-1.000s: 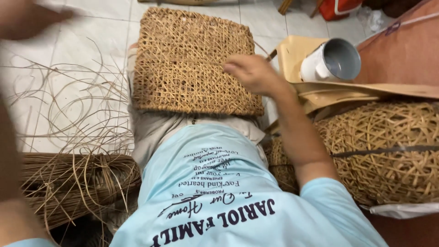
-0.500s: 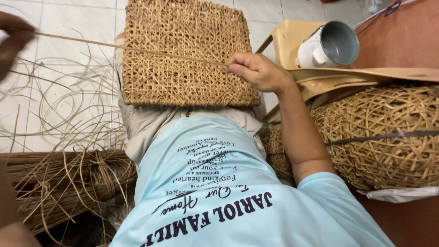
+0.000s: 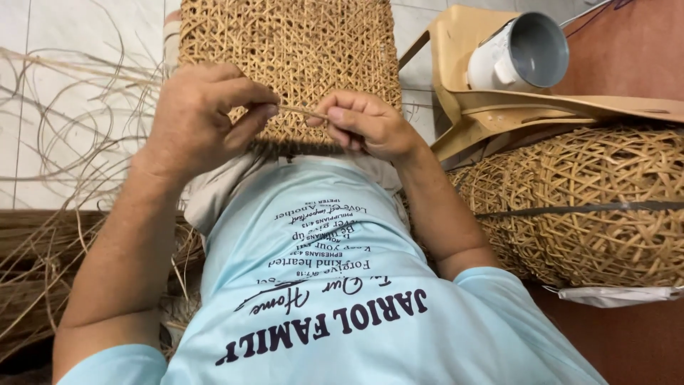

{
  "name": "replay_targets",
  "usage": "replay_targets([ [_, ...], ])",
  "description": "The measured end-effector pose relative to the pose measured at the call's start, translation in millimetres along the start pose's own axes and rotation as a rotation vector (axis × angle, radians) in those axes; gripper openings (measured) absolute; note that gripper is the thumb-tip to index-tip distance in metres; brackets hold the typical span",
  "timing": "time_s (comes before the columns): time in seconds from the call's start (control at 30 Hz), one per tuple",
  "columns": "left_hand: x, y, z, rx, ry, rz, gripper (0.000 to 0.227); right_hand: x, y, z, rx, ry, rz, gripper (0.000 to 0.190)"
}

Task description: The person weaves thin strands of material into a square wooden frame to create a mesh pattern, threading strips through existing loops and using a thin tool to guide them.

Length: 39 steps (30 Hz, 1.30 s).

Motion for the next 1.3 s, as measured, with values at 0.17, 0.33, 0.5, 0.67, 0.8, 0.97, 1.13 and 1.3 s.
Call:
replay_targets([
  [0.17, 20, 0, 0, 0.032, -0.003, 0.08, 0.008, 16, -7, 6, 0.007, 0.021, -0.312, 0.018],
  [0.33, 24, 2, 2, 0.108, 0.07, 0.287, 0.008, 13, -25, 5, -0.13, 0.107, -0.544, 0.024],
  [0.5, 24, -29, 9, 0.211, 0.144, 0.697, 0.006, 40, -3, -1, 0.008, 0.369, -0.677, 0.017],
  [0.67, 33, -15, 11, 0.246, 0.139, 0.69, 0.008, 23, -12, -9, 0.021, 0.475, -0.443, 0.029],
  [0.8, 37, -20, 12, 0.256, 0.11, 0.76, 0.008, 15, -18, -1, 0.059, 0.454, -0.27, 0.039],
  [0.97, 47, -23, 12, 0.248, 0.119, 0.792, 0.009, 12, -17, 5, 0.066, 0.52, -0.304, 0.029],
  [1.13, 42, -27, 15, 0.265, 0.131, 0.704, 0.011, 4, -22, 4, 0.123, 0.583, -0.236, 0.021],
  [1.3, 35, -3, 22, 0.336, 0.025, 0.237, 0.022, -13, -26, 10, 0.225, 0.539, -0.057, 0.015],
])
Point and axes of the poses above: each hand's wrist, its own z-axis away from the middle knuckle, its own y-axis out of the back of the hand, x = y × z, the point moved 8 cm from there along -z, towards the middle knuckle, and after that the axes turned 15 degrees about -z, right-handed, at the moved point
